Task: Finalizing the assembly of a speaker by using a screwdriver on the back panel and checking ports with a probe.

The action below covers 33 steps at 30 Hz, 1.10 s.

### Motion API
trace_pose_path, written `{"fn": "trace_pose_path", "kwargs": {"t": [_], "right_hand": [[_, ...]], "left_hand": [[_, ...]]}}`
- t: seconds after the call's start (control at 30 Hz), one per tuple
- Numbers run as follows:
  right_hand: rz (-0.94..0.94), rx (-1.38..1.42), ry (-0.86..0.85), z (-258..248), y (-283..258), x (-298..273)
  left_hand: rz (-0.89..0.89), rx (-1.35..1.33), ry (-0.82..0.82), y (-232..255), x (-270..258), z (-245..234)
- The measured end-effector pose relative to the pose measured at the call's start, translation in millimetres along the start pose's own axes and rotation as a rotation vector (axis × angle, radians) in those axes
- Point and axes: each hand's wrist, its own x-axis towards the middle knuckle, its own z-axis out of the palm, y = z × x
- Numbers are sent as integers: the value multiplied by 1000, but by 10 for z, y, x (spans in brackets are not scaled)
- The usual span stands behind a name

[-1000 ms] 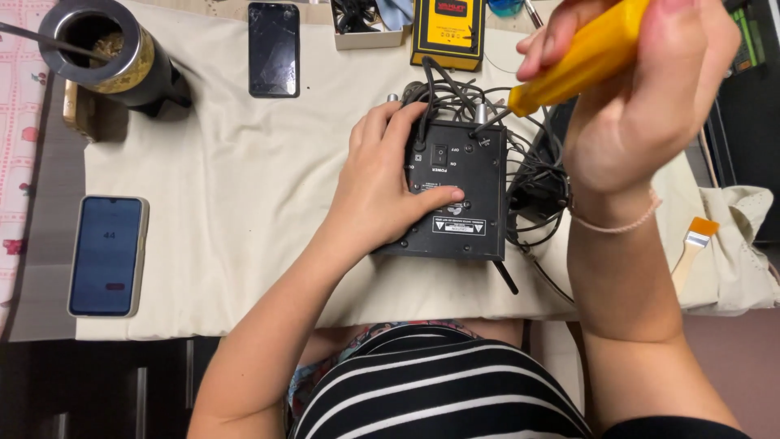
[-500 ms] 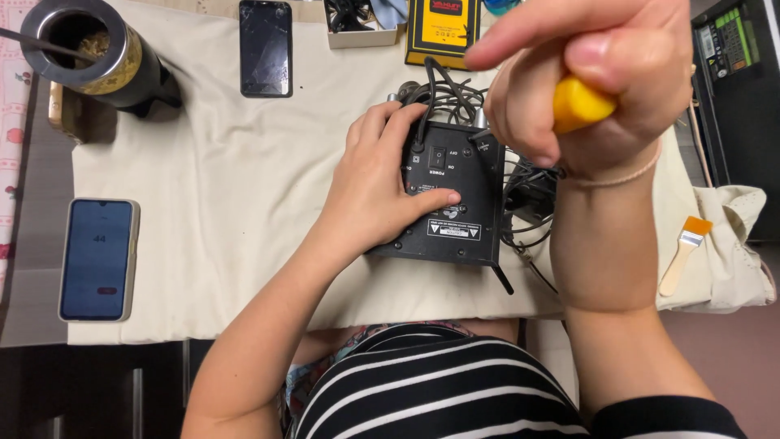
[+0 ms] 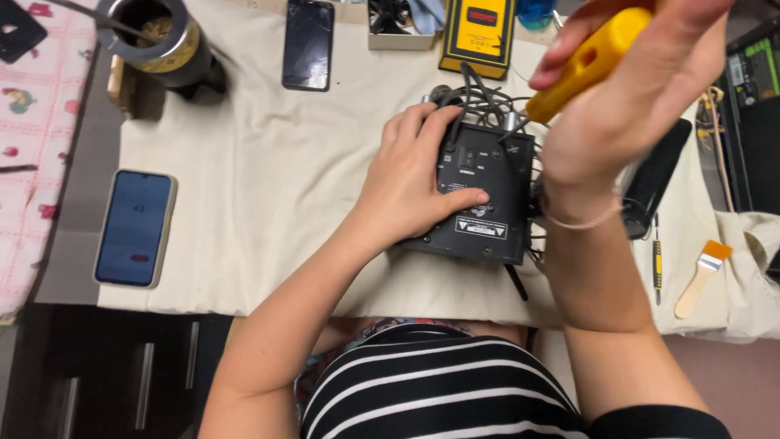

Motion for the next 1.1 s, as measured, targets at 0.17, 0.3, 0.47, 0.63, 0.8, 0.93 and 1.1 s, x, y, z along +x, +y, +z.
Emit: {"fn": "trace_pose_path", "kwargs": {"t": [0.17,0.3,0.47,0.63,0.8,0.93,1.1], "right_hand": [[376,135,-602,-1029,302,274],[121,-112,-1022,-1446,618,573],[71,73,-930,-1040,425,486],[15,493,-858,-725,282,292],[-75,331,-668,-474,11,107],[-28,256,-373,-556,123,-22],[-2,165,-256,-455,208,-55]], "left_hand": [[7,-172,-108,-107,167,-48],[168,-263,-228,-231,304,-64],[349,-293,-405,-234,411,-165],[317,-294,-438,-233,377,-242],[307,-331,-437,-236,338,-238],[211,-278,-376,-126,212,-268],[41,-226,-197,42,-80,-158]]}}
